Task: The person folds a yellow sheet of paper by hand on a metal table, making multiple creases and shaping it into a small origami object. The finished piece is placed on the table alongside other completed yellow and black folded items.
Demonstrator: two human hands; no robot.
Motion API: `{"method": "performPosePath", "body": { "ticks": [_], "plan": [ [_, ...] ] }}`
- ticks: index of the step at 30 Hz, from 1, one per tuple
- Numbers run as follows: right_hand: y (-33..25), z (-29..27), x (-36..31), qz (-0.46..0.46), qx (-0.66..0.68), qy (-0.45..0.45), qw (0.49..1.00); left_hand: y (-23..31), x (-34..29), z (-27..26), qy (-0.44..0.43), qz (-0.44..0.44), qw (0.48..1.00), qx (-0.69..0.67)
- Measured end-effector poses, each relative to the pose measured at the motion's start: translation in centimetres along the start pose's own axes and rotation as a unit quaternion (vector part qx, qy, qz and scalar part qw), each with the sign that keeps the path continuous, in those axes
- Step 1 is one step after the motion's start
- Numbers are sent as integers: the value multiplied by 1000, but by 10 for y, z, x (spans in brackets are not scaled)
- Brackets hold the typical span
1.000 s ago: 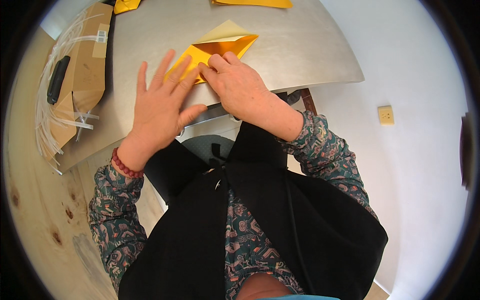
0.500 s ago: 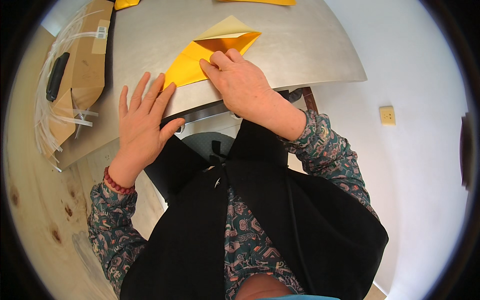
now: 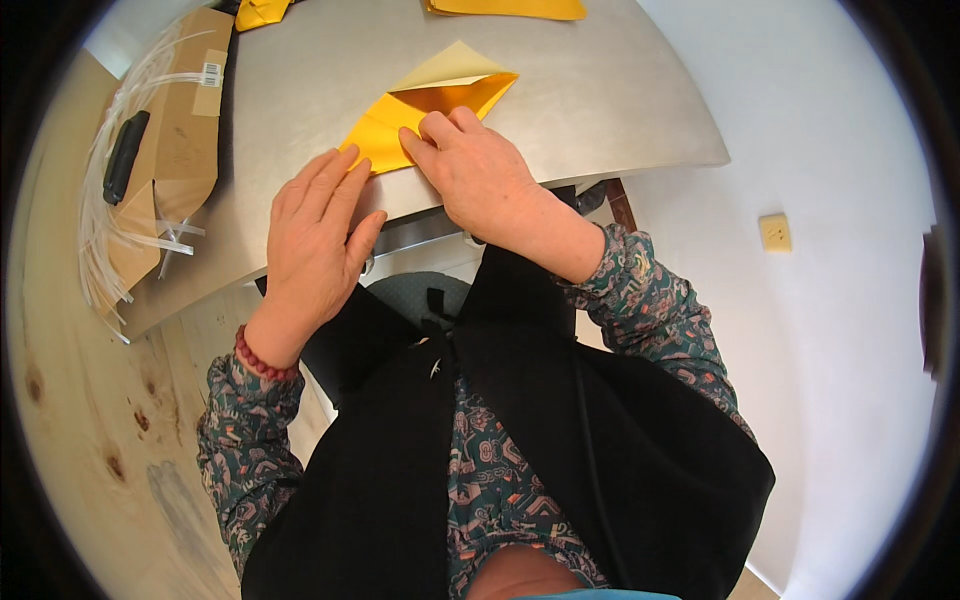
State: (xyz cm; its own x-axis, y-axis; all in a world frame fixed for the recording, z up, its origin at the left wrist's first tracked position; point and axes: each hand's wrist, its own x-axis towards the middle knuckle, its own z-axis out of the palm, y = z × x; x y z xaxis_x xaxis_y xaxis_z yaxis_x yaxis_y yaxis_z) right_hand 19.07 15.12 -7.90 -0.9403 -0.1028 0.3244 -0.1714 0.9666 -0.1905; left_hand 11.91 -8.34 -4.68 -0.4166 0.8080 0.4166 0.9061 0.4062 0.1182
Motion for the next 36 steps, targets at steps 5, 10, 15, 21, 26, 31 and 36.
{"method": "performPosePath", "body": {
  "ticks": [5,10,15,21,26,31,36],
  "plan": [
    [9,-1,-5,-13,86,80,993,-7,5,7,-23,0,1000,2],
    [44,-19,-10,7,109,290,951,-15,-2,8,-18,6,999,-26],
    [73,-24,-1,50,172,152,972,-19,-9,3,-20,9,999,-23],
    [46,-6,-32,-87,101,67,989,-18,-15,4,-7,-2,1000,-21],
    [40,-11,-38,-90,88,60,990,-18,-15,5,13,13,999,-30],
    [45,-20,-35,-103,173,82,976,-16,-7,-2,66,29,996,-56],
    [43,-36,-29,-6,296,143,945,-15,27,-28,-1,-144,949,-280]
  ]
}}
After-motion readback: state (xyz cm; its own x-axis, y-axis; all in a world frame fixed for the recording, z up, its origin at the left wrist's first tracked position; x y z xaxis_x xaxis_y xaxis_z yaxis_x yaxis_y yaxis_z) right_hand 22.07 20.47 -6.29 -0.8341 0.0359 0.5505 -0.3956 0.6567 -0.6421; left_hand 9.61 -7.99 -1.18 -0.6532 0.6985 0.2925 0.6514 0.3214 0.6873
